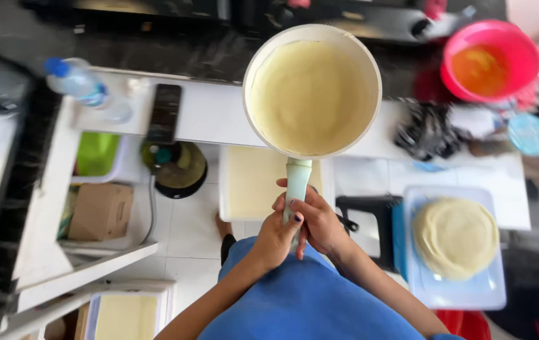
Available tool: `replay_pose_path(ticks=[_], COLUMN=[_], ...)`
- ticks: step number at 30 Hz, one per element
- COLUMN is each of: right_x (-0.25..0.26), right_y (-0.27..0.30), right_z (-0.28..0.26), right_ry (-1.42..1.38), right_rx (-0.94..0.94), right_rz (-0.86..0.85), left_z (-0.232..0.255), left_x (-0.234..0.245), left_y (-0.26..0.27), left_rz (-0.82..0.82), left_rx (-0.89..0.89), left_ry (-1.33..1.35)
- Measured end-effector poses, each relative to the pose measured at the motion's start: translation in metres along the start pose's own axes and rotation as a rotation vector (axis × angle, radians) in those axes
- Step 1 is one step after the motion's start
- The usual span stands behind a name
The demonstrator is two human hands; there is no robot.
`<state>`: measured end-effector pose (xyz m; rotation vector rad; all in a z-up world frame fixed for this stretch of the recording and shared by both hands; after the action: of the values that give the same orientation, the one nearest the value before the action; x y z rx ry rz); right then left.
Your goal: The person cooks crepes on multiple stovetop burners, using a ladle to pour batter into pans and then stacking the cooked crepes onto a container.
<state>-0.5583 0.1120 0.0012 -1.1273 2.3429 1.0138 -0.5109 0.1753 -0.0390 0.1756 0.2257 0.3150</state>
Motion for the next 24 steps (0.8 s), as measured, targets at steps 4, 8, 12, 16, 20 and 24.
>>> replay_pose_path(ticks=[4, 8, 12, 16, 20, 24], right_x=[0.116, 0.242, 0.319, 0.37, 0.415, 0.433], right_y=[0.079, 0.157, 0.213, 0.246, 0.294, 0.34], right_z=[0.006, 0.049, 0.105, 0.151, 0.146, 0.119], right_ry=[-0.006, -0.136, -0.209, -0.407, -0.259, 0.308], right_rx=[0.141, 0.242, 0.265, 0.365, 0.343, 0.19], right_rz=[0.262, 0.436, 0.628, 0.668, 0.861, 1.345], left_z=[-0.031, -0.042, -0.07, -0.086, -0.072, -0.072], left_x=[-0.098, -0.149, -0.161, -0.169, -0.181, -0.186], left_y=[0.004, -0.002, -0.007, -0.005, -0.007, -0.011], left_rz=[-0.505, -0.777, -0.78, -0.818, -0.851, -0.847], left_rx=[0.198, 0.212, 0.337, 0.378, 0.386, 0.32], left_ry=[-0.274, -0.494, -0.728, -0.872, -0.931, -1.04])
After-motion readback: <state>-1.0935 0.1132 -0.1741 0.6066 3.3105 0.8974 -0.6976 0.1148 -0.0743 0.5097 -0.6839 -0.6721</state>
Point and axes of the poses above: each hand's wrist, its own y-axis away from the middle knuckle, its own x-axis out of the back of the hand, z = x × y, the point moved 5 cm from there along -y, towards the middle knuckle, and after that the axes turned 8 degrees about -x, right-handed, at the moved point
